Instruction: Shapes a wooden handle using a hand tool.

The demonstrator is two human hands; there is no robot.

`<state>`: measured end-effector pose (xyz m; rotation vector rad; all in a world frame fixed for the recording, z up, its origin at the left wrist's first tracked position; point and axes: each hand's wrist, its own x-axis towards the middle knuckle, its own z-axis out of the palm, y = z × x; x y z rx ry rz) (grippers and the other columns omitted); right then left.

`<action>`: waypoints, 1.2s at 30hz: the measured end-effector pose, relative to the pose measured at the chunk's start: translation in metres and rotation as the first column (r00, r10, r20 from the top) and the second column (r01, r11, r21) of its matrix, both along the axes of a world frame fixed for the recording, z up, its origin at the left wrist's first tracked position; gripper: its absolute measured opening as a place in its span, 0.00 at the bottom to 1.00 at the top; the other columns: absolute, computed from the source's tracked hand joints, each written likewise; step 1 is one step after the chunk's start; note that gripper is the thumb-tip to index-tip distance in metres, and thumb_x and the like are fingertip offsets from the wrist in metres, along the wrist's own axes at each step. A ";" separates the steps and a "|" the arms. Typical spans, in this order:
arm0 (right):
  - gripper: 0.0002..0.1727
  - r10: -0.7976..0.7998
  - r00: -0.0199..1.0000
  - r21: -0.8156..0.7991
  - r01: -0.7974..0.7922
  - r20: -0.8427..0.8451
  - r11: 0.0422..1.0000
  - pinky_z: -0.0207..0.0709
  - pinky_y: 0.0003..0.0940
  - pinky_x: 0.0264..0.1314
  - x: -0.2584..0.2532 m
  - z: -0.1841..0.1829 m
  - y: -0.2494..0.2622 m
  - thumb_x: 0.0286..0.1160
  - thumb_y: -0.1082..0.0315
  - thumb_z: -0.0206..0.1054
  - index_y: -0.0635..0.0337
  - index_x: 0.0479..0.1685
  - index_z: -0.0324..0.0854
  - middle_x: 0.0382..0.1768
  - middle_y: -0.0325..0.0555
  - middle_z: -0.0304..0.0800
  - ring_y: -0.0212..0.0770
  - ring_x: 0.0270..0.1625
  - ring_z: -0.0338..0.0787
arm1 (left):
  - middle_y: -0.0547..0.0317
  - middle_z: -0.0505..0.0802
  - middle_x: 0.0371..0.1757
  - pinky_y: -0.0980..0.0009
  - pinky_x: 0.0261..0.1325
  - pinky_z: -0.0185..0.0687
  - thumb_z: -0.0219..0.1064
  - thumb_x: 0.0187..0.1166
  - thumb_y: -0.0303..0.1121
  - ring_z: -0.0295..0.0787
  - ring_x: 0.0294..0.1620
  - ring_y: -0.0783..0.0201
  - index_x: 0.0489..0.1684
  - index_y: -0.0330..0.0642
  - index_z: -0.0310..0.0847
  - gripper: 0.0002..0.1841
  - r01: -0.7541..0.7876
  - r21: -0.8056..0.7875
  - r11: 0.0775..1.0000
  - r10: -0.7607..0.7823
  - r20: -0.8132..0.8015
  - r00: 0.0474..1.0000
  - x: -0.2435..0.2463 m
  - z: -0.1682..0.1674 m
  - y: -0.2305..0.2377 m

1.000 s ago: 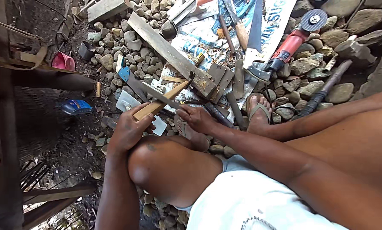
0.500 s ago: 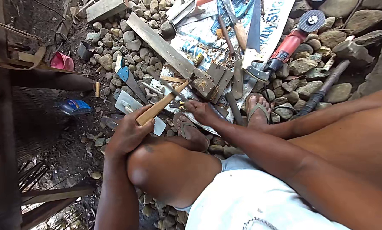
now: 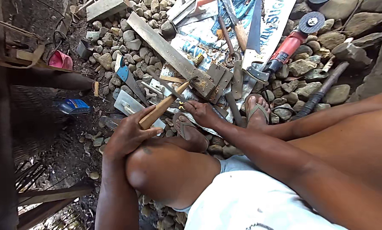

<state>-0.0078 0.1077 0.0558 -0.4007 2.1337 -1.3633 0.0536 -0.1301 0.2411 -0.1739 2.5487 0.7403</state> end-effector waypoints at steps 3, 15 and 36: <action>0.28 0.073 0.995 -0.135 -0.082 -0.072 0.987 0.84 0.52 0.31 0.015 0.028 -0.009 0.90 0.38 0.50 0.47 0.64 0.86 0.25 0.42 0.88 0.43 0.26 0.88 | 0.64 0.95 0.46 0.61 0.38 0.93 0.78 0.73 0.42 0.92 0.34 0.69 0.78 0.62 0.78 0.30 -0.073 0.044 0.996 0.075 -0.048 0.996 0.002 -0.001 0.000; 0.27 0.084 0.995 -0.159 -0.091 -0.053 0.983 0.81 0.48 0.26 0.020 0.034 -0.014 0.90 0.37 0.50 0.45 0.60 0.86 0.22 0.40 0.84 0.41 0.23 0.85 | 0.61 0.95 0.45 0.56 0.37 0.94 0.75 0.75 0.38 0.93 0.31 0.65 0.72 0.58 0.81 0.24 -0.166 -0.001 0.986 0.165 -0.099 0.981 0.003 -0.001 0.002; 0.31 0.025 0.997 -0.079 -0.030 -0.071 0.996 0.84 0.58 0.35 0.013 0.009 -0.009 0.92 0.38 0.46 0.50 0.64 0.86 0.28 0.49 0.90 0.51 0.31 0.91 | 0.60 0.95 0.41 0.59 0.34 0.94 0.74 0.79 0.36 0.93 0.28 0.64 0.74 0.62 0.79 0.24 -0.193 0.015 0.981 0.193 -0.042 0.980 0.005 0.001 0.004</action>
